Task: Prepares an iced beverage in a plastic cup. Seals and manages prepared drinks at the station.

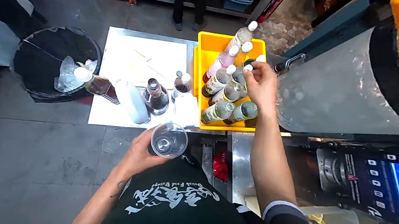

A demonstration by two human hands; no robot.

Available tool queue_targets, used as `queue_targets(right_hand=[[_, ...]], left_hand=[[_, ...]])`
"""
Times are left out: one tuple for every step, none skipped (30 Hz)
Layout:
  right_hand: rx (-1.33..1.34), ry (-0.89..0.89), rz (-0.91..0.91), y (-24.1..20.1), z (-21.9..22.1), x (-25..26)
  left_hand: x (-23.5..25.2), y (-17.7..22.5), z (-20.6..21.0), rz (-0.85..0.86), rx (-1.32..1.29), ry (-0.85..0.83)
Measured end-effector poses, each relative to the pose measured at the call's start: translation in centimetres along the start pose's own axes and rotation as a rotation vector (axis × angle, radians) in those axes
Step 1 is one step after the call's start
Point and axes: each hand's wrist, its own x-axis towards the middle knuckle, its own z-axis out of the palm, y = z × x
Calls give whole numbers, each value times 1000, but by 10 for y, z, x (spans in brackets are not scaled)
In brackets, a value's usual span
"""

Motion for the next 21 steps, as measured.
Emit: queue_targets(right_hand=[[-90, -32, 23, -4, 8, 11], [-185, -66, 46, -9, 16, 22], [-275, -104, 70, -14, 24, 33], [-359, -140, 85, -18, 30, 43], [-436, -174, 95, -20, 36, 50], [-501, -205, 93, -21, 41, 57], [-539, -237, 87, -23, 43, 62], [-565, -273, 74, -26, 44, 66], [-576, -318, 53, -28, 43, 70], [-580, -371, 27, -29, 42, 74], [-585, -417, 8, -29, 41, 76], [-581, -455, 7, -29, 41, 78], [-573, -492, 32, -29, 42, 79], [-568, -505, 71, -30, 43, 80], [-584, -491, 94, -30, 45, 80], [-607, -468, 89, -28, 47, 81], [-626, -450, 69, -26, 48, 82], [-634, -446, 38, -24, 47, 82], [-626, -437, 3, -24, 44, 80], [-601, -403, -35, -25, 39, 77], [-551, -352, -54, -27, 34, 73]], left_hand=[[1, -4, -6, 7, 9, -10], [4, -7, -11, 19, 18, -19], [6, -9, -17, 35, 18, -23], [7, -12, -21, 45, 17, -23], [7, -15, -24, 51, 10, -21], [7, -19, -28, 54, 4, -18], [8, -23, -31, 51, -1, -17], [8, -26, -34, 49, -6, -17], [9, -30, -37, 46, -8, -19], [9, -32, -40, 42, -13, -24], [10, -34, -42, 37, -17, -29], [11, -34, -43, 32, -16, -38], [11, -35, -45, 33, -9, -46], [13, -35, -46, 41, -2, -51], [14, -36, -46, 51, 5, -57], [16, -36, -45, 58, 8, -61], [17, -35, -44, 64, 12, -59], [19, -34, -42, 71, 16, -54], [20, -32, -40, 77, 16, -48], [22, -30, -38, 76, 15, -42], [23, -29, -35, 72, 15, -33]])
